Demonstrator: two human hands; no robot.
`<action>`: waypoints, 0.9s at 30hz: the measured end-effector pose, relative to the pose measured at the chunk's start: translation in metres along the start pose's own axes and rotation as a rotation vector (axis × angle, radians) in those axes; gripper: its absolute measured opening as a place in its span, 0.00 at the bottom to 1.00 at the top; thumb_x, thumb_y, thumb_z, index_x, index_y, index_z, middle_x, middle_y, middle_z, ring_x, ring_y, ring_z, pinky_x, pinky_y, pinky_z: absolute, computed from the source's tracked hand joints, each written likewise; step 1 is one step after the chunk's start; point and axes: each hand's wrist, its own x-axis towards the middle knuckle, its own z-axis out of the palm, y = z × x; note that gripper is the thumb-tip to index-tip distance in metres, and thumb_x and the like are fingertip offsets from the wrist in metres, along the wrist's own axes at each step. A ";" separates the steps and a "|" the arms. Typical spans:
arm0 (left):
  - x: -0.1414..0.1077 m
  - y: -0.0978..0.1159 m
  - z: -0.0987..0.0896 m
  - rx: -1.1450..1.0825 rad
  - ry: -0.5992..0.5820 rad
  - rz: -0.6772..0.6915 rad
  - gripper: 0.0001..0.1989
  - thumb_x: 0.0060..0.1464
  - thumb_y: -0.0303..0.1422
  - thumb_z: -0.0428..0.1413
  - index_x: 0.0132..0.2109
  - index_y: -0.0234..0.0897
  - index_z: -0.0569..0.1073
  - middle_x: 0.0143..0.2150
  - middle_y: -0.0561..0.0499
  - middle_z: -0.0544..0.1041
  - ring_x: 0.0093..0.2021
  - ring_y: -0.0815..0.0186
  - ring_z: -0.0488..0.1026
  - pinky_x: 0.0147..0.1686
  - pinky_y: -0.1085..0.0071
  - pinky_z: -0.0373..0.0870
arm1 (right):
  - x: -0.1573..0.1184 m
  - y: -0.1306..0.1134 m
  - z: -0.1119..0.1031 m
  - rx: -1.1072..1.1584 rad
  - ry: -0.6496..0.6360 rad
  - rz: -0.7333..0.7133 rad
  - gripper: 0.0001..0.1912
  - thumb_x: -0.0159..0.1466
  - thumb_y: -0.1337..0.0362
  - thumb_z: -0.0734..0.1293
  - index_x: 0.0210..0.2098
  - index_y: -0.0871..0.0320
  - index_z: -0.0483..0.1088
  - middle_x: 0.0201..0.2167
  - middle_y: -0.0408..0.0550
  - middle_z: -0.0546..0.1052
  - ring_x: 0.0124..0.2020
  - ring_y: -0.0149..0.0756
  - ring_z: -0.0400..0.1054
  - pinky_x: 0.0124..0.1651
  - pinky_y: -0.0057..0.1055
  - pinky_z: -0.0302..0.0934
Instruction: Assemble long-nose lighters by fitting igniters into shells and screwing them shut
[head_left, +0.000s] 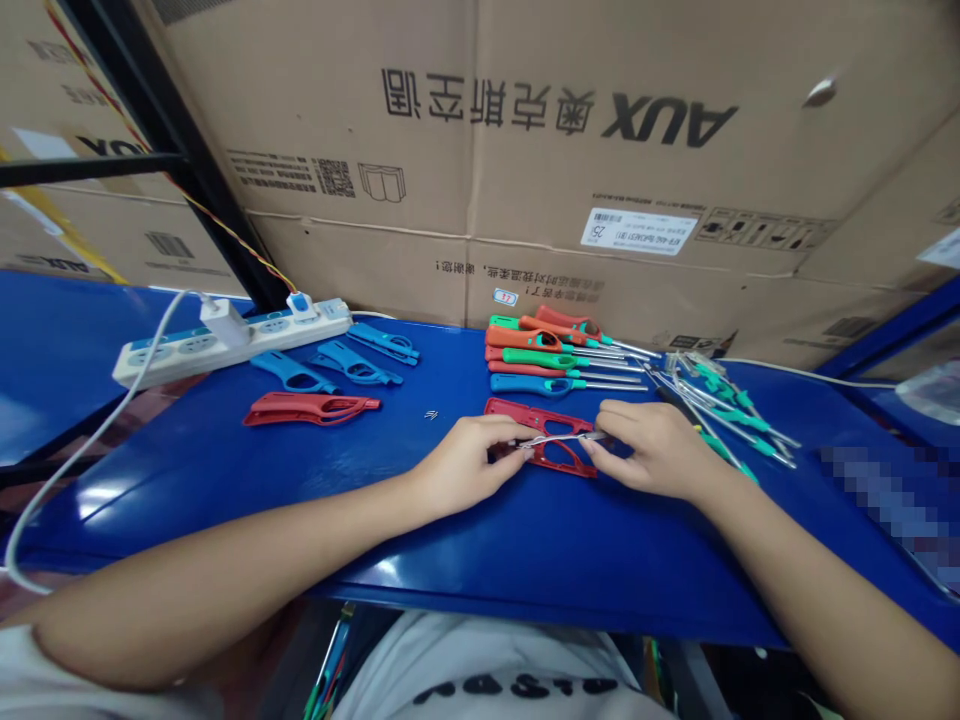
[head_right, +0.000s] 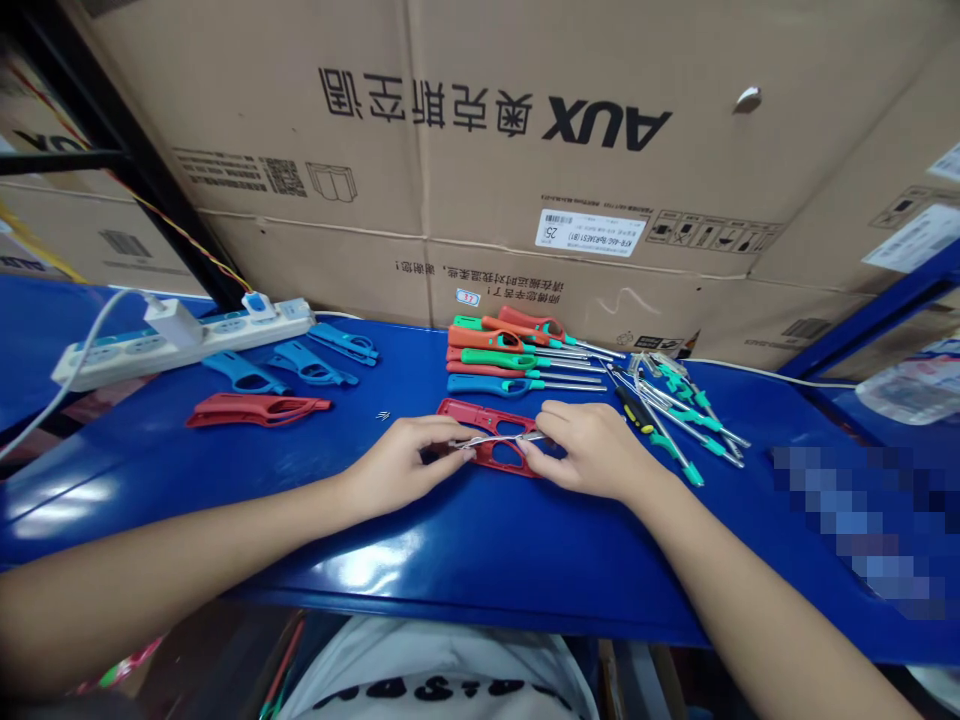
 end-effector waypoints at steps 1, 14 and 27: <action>0.000 -0.001 -0.001 0.002 0.016 0.015 0.12 0.61 0.27 0.57 0.49 0.35 0.80 0.44 0.45 0.83 0.40 0.64 0.79 0.40 0.69 0.75 | -0.001 0.001 0.001 0.028 -0.018 0.005 0.17 0.71 0.59 0.59 0.27 0.58 0.67 0.23 0.46 0.73 0.24 0.31 0.64 0.29 0.30 0.48; 0.009 -0.007 0.005 -0.013 0.038 0.045 0.13 0.67 0.30 0.52 0.51 0.34 0.79 0.47 0.43 0.83 0.49 0.61 0.79 0.50 0.63 0.75 | -0.008 0.012 -0.010 0.100 -0.136 0.109 0.15 0.70 0.58 0.61 0.32 0.58 0.72 0.25 0.46 0.76 0.26 0.33 0.68 0.29 0.30 0.48; 0.022 0.001 -0.008 0.448 -0.168 0.191 0.15 0.64 0.23 0.54 0.54 0.36 0.77 0.50 0.44 0.81 0.51 0.59 0.76 0.53 0.60 0.73 | -0.010 0.014 -0.011 0.124 -0.222 0.088 0.16 0.70 0.58 0.61 0.29 0.57 0.70 0.25 0.46 0.76 0.26 0.33 0.66 0.30 0.30 0.47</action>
